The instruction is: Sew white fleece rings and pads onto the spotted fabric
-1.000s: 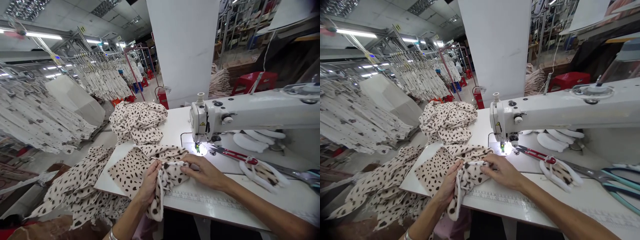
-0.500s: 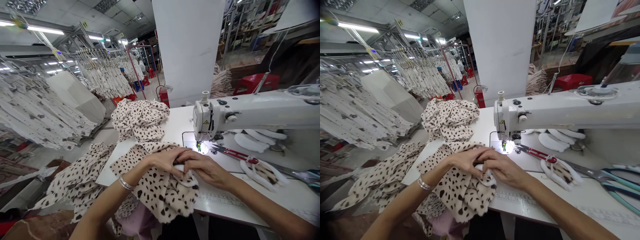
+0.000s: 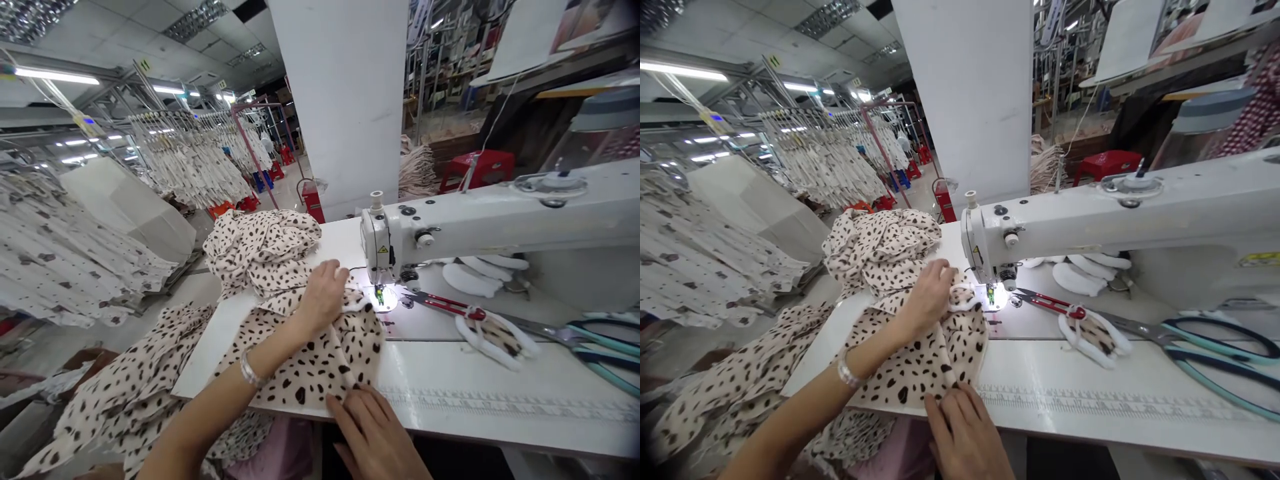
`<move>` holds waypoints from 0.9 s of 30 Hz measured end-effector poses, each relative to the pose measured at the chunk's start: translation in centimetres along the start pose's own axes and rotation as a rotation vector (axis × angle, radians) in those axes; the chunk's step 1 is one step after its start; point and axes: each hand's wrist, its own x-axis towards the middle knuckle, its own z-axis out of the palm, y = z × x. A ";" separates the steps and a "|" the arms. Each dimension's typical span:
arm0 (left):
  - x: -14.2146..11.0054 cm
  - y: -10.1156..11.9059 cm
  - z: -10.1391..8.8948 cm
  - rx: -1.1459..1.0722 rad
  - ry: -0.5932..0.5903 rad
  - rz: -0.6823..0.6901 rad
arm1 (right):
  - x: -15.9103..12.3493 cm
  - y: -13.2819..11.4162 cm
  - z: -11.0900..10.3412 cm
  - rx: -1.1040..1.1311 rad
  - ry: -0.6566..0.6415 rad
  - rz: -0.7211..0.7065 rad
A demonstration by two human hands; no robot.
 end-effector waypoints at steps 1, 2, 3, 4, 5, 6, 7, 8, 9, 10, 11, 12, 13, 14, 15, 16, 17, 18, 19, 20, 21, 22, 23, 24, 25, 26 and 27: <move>-0.7 0.5 0.3 0.006 -0.034 0.038 | -0.3 0.3 0.0 -0.025 -0.021 0.024; -1.5 1.0 0.6 0.003 -0.080 0.079 | -0.4 0.5 -0.2 -0.047 -0.057 0.047; -2.1 1.3 0.8 0.002 -0.129 0.118 | -0.5 0.8 -0.5 -0.074 -0.091 0.075; -2.7 1.4 1.0 0.009 -0.178 0.149 | -0.4 1.0 -0.9 -0.102 -0.120 0.109; -3.0 1.5 1.0 0.024 -0.227 0.166 | -0.2 1.1 -1.1 -0.124 -0.142 0.145; -3.2 1.4 0.8 0.046 -0.287 0.167 | 0.0 1.1 -1.4 -0.128 -0.154 0.184; -3.1 1.3 0.5 0.067 -0.355 0.153 | 0.3 1.2 -1.6 -0.112 -0.165 0.221; -2.9 1.1 0.1 0.082 -0.428 0.130 | 0.5 1.2 -1.7 -0.078 -0.174 0.250; -2.6 1.0 -0.3 0.086 -0.493 0.103 | 0.8 1.2 -1.8 -0.029 -0.179 0.266; -2.3 0.9 -0.7 0.079 -0.542 0.082 | 1.0 1.1 -2.0 0.021 -0.167 0.269; -1.9 0.9 -1.1 0.073 -0.572 0.070 | 1.2 1.1 -2.1 0.062 -0.141 0.266; -1.6 0.8 -1.3 0.073 -0.582 0.070 | 1.4 1.1 -2.2 0.094 -0.114 0.251; -1.2 0.9 -1.3 0.080 -0.569 0.072 | 1.5 1.0 -2.2 0.125 -0.093 0.225; -0.9 0.9 -1.2 0.091 -0.544 0.074 | 1.6 1.0 -2.2 0.157 -0.088 0.194; -0.7 1.0 -0.9 0.103 -0.511 0.073 | 1.6 0.9 -2.0 0.180 -0.105 0.166; -0.5 1.0 -0.5 0.112 -0.471 0.067 | 1.6 0.9 -1.8 0.187 -0.129 0.142; -0.3 1.0 -0.1 0.117 -0.430 0.056 | 1.4 0.9 -1.5 0.167 -0.142 0.122; -0.2 0.9 0.3 0.121 -0.396 0.044 | 1.1 0.9 -1.2 0.127 -0.135 0.111; -0.2 0.7 0.7 0.122 -0.372 0.037 | 0.8 1.0 -0.9 0.078 -0.113 0.105; -0.3 0.5 1.1 0.123 -0.357 0.035 | 0.3 1.2 -0.8 0.031 -0.074 0.103; -0.3 0.3 1.3 0.121 -0.345 0.038 | -0.2 1.4 -0.7 -0.002 -0.032 0.109; -0.5 0.0 1.5 0.118 -0.336 0.044 | -0.7 1.6 -0.8 -0.015 -0.006 0.123; -0.6 -0.2 1.5 0.113 -0.332 0.053 | -1.2 1.8 -1.0 -0.018 0.006 0.142; -0.7 -0.4 1.5 0.107 -0.330 0.066 | -1.6 2.1 -1.4 -0.017 0.007 0.160; -0.8 -0.5 1.5 0.105 -0.332 0.081 | -2.0 2.3 -1.8 -0.018 0.006 0.171; -0.8 -0.7 1.4 0.107 -0.334 0.094 | -2.3 2.6 -2.2 -0.018 0.000 0.173; -0.8 -0.7 1.4 0.111 -0.334 0.104 | -2.6 2.8 -2.6 -0.018 -0.014 0.157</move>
